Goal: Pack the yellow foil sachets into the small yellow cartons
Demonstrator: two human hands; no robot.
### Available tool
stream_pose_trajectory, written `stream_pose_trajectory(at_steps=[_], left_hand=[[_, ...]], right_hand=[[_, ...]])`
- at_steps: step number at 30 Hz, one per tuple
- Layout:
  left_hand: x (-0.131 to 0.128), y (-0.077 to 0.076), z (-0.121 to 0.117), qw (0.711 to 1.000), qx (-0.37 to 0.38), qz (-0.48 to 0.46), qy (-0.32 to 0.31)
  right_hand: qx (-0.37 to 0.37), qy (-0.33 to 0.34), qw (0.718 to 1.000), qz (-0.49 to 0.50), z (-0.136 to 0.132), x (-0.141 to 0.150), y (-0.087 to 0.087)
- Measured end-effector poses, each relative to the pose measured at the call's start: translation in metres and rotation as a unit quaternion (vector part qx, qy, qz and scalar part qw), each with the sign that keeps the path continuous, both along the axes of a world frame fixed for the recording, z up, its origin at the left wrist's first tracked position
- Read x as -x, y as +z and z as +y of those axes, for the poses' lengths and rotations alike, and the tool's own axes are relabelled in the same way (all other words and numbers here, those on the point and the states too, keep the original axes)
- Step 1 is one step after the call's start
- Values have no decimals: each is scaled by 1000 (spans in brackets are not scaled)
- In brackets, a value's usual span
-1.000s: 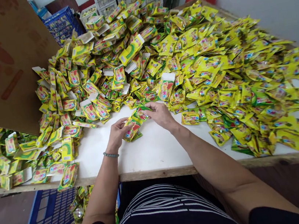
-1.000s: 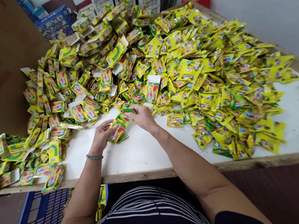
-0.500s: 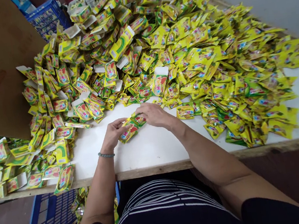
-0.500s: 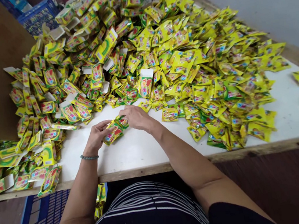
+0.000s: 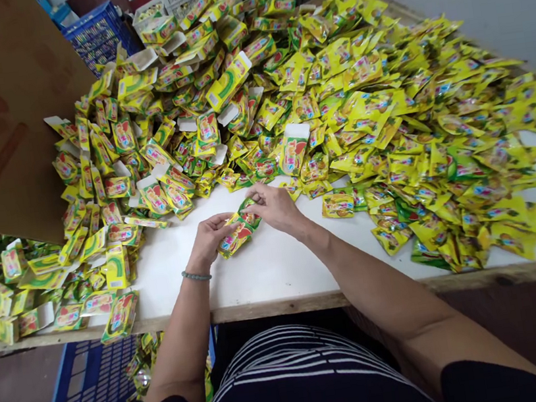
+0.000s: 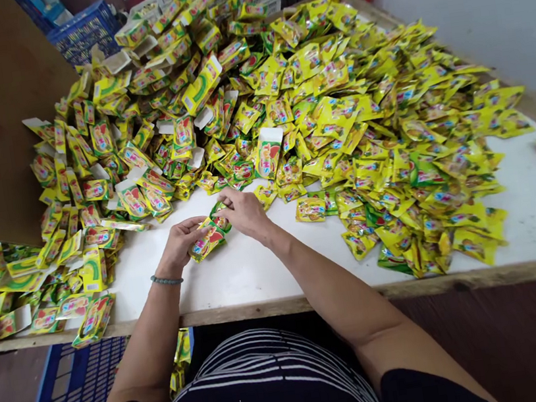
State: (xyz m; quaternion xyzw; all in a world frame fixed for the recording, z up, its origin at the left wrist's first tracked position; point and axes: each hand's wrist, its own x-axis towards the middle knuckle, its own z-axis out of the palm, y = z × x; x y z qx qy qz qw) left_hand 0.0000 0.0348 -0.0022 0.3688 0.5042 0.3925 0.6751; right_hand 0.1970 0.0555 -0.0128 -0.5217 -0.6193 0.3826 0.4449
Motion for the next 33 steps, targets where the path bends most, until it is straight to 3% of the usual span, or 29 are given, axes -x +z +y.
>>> stream_pose_trajectory(at_steps=[5,12,18,25,33], left_hand=[[3,1,1,999,-6,-20,28],[1,-2,0,999,-30,-26,10],[-1,-3,0,997,-42,-64,17],[-1,-3,-1,998,-38,-50,5],[-1,-6,-3,998,-50,-28,8]], right_hand=[[8,55,998,27,-1,-6,1],[-41,-37,997,-49,-6,6,4],[-60,-54,990,-112,-2,6,-2],[-57,18,995,-77,3,-6,-3],[-66,27,993,-91,2,0,-9]])
